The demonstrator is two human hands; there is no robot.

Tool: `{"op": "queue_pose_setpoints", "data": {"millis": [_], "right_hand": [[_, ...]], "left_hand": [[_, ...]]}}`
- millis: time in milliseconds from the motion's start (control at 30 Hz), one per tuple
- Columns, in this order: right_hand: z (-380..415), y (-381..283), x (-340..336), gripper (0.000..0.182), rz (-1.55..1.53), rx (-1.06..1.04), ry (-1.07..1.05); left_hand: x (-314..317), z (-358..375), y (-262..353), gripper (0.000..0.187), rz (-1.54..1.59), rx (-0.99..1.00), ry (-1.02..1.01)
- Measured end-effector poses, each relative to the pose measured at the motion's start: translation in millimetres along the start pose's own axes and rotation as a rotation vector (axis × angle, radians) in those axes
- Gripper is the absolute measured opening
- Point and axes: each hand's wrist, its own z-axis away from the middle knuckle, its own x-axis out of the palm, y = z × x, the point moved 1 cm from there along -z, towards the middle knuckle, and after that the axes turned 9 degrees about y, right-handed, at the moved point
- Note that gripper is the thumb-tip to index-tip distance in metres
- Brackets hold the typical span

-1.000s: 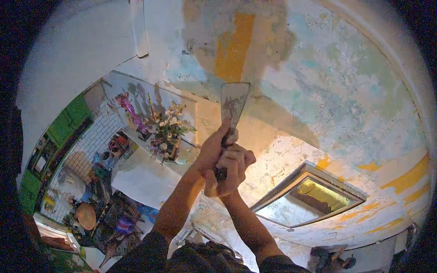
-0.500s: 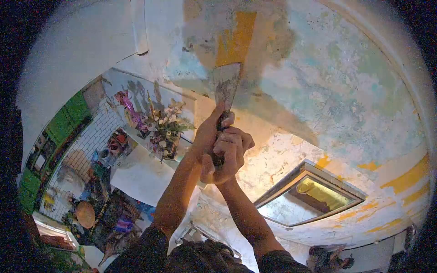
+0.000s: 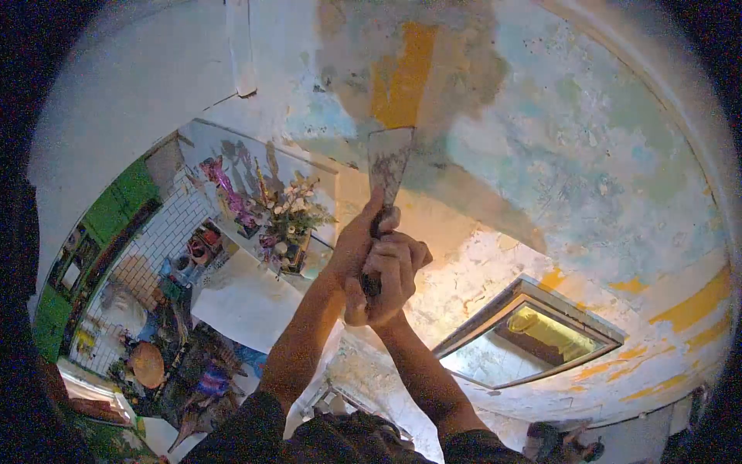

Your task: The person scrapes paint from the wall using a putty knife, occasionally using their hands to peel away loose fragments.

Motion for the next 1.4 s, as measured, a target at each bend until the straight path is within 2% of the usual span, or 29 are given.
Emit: {"op": "queue_pose_setpoints", "data": {"millis": [67,167,233,333,367,467,500,533,600,633,733,800,867,900,967,1000,1067,1133,1200,1267,1333,1400], "right_hand": [[0.8,7.2,2.6,0.027,-0.012,-0.04,0.054],[-12.9,13.9,13.8,0.028,-0.012,-0.032,0.016],[-18.6,9.0,12.2,0.03,0.027,-0.035,-0.019],[-3.6,3.1,0.9,0.031,-0.006,-0.067,0.022],[0.8,-2.0,-3.0,0.031,0.021,0.007,0.005],[3.2,6.4,2.3,0.031,-0.001,-0.009,0.031],[-6.3,5.9,7.9,0.031,-0.041,0.002,0.035],[-10.4,7.9,11.4,0.031,-0.035,0.004,0.035],[-15.3,9.2,14.7,0.03,-0.036,-0.029,0.032],[-17.8,3.2,9.7,0.031,-0.002,-0.014,-0.022],[-0.2,0.6,3.9,0.032,-0.042,0.047,0.021],[-1.0,3.4,5.1,0.032,-0.028,0.026,0.003],[-8.7,4.0,9.0,0.031,-0.039,0.032,0.022],[-11.1,2.2,9.4,0.031,-0.071,0.024,0.018],[-7.7,-1.3,5.8,0.031,-0.048,0.039,0.0],[-5.9,-3.7,4.1,0.031,-0.031,0.048,-0.018],[5.8,2.3,0.5,0.032,-0.025,0.042,-0.007],[2.1,4.4,2.9,0.033,-0.015,0.043,-0.011],[-10.6,7.8,10.8,0.036,-0.017,0.02,-0.022],[-11.8,2.7,9.3,0.039,-0.037,0.053,0.014],[-10.4,-4.0,6.6,0.038,-0.032,0.049,-0.044],[1.5,-3.0,3.9,0.038,-0.027,0.048,-0.007]], "left_hand": [[-0.8,-5.2,0.9,0.045,-0.023,0.029,-0.011],[13.0,-8.5,14.4,0.045,0.037,0.061,0.043],[20.0,-4.6,21.2,0.045,0.086,0.092,0.153],[13.0,1.7,4.5,0.037,0.069,0.052,0.135],[1.5,0.5,-1.4,0.037,0.008,0.031,0.076],[-2.7,-9.9,-1.6,0.039,0.096,0.022,0.013],[15.8,1.1,13.0,0.046,-0.011,0.071,0.142],[16.8,2.1,17.4,0.046,-0.011,0.064,0.141],[16.3,4.1,22.1,0.046,0.163,-0.076,0.003],[10.8,-1.1,17.1,0.045,0.178,-0.06,-0.025],[0.1,-3.4,4.3,0.045,0.035,0.011,0.002],[-0.7,-5.4,6.0,0.045,0.069,0.008,0.02],[3.3,-1.6,13.9,0.044,0.166,-0.096,-0.208],[4.3,1.3,13.1,0.044,0.169,-0.102,-0.205],[4.0,6.4,11.3,0.044,0.148,-0.096,-0.019],[3.0,6.2,6.2,0.044,0.143,-0.099,-0.02],[-2.7,-2.9,-2.9,0.044,0.089,0.031,0.097],[0.5,-4.6,5.1,0.045,0.017,0.08,0.093],[5.1,-3.0,15.9,0.044,0.128,-0.013,-0.016],[7.2,3.0,16.0,0.043,0.134,-0.008,0.0],[3.0,3.7,12.8,0.043,0.13,0.012,0.012],[-2.9,1.6,2.3,0.044,0.002,0.024,0.075]]}}
